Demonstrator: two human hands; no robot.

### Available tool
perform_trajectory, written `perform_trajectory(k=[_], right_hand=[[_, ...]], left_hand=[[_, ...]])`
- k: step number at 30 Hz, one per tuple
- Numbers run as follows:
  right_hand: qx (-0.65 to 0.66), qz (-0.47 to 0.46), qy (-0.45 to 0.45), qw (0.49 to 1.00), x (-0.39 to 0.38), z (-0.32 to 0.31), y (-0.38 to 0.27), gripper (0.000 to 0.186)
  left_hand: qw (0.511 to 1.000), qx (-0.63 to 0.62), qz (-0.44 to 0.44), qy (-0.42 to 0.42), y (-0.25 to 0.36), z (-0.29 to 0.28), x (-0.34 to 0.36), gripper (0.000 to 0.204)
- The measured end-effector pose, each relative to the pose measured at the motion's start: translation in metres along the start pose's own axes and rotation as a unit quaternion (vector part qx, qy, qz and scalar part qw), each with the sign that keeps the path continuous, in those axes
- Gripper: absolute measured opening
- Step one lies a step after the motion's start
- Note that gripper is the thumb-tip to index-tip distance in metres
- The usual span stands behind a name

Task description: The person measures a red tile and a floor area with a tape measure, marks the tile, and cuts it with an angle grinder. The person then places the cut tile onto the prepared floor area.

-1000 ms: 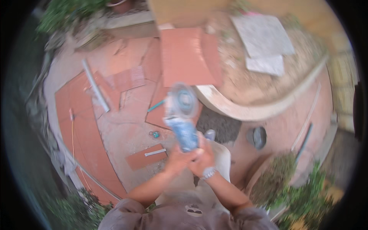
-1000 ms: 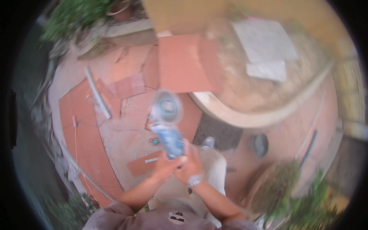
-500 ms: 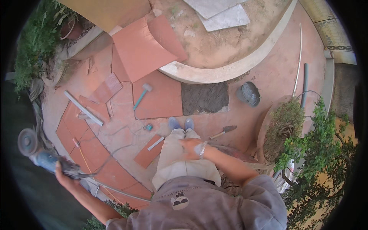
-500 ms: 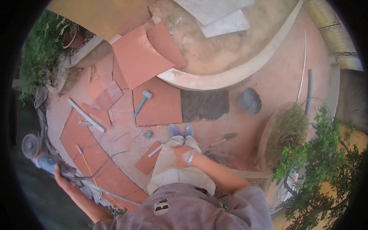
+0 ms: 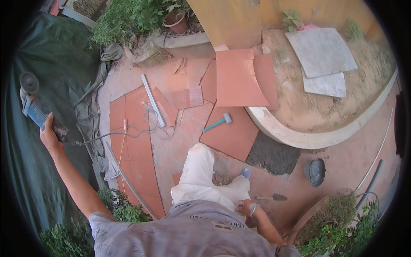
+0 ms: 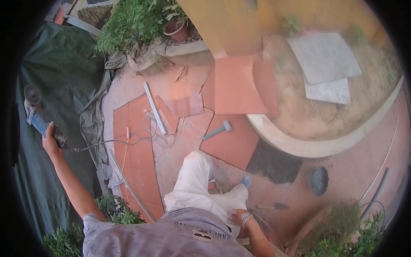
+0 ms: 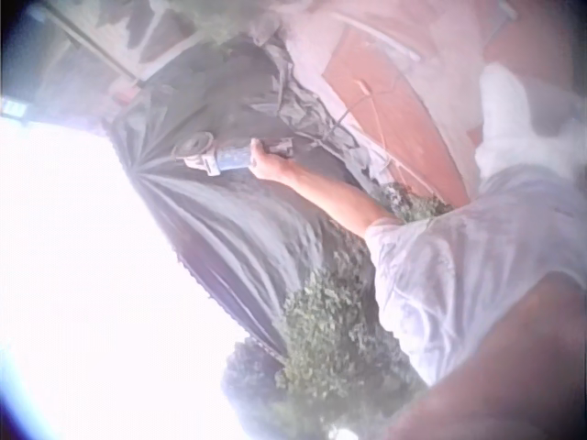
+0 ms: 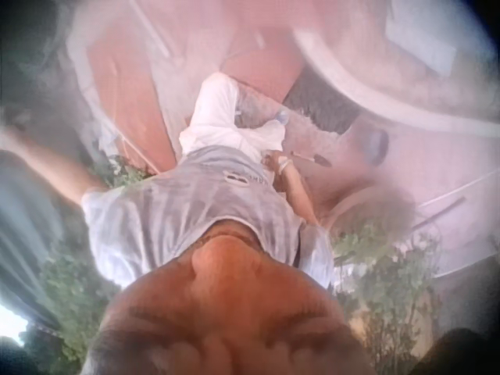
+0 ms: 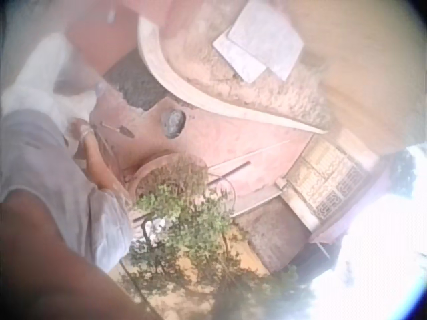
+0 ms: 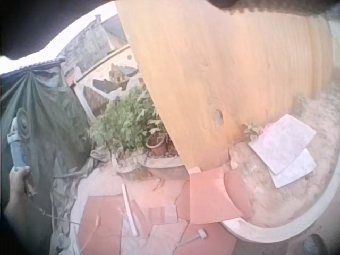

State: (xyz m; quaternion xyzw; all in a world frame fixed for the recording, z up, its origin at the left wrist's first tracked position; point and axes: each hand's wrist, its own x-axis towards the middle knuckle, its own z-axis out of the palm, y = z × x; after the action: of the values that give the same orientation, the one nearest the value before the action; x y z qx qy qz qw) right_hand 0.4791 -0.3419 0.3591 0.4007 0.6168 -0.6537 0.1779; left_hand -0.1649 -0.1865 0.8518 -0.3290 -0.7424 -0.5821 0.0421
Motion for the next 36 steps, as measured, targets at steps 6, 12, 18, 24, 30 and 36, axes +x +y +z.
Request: perform_trajectory(k=[6,12,18,24,30,36], right_hand=[[0.219,-0.054,-0.121,0.967,0.021,0.014,-0.055,0.021],[0.397,-0.111,-0.144,0.9,0.16,0.02,-0.134,0.034],[0.603,-0.024,-0.119,0.788,0.31,0.062,-0.179,0.05],[0.749,-0.013,-0.068,0.659,0.441,0.054,-0.135,0.067],[0.503,-0.002,0.182,0.845,0.56,-0.082,-0.057,0.032],[0.413,-0.076,0.395,0.817,0.623,-0.165,-0.032,0.068]], left_hand=[[0.999,0.01,-0.009,-0.031,-0.081,0.035,0.053,0.024],[0.986,-0.035,-0.093,-0.13,-0.283,0.183,0.126,0.03],[0.911,-0.054,-0.246,-0.327,-0.554,0.348,0.142,0.037],[0.789,-0.108,-0.438,-0.416,-0.753,0.487,0.043,0.044],[0.729,-0.171,-0.457,-0.48,-0.898,0.61,-0.04,0.045],[0.67,-0.272,-0.468,-0.508,-1.02,0.7,-0.058,0.043]])
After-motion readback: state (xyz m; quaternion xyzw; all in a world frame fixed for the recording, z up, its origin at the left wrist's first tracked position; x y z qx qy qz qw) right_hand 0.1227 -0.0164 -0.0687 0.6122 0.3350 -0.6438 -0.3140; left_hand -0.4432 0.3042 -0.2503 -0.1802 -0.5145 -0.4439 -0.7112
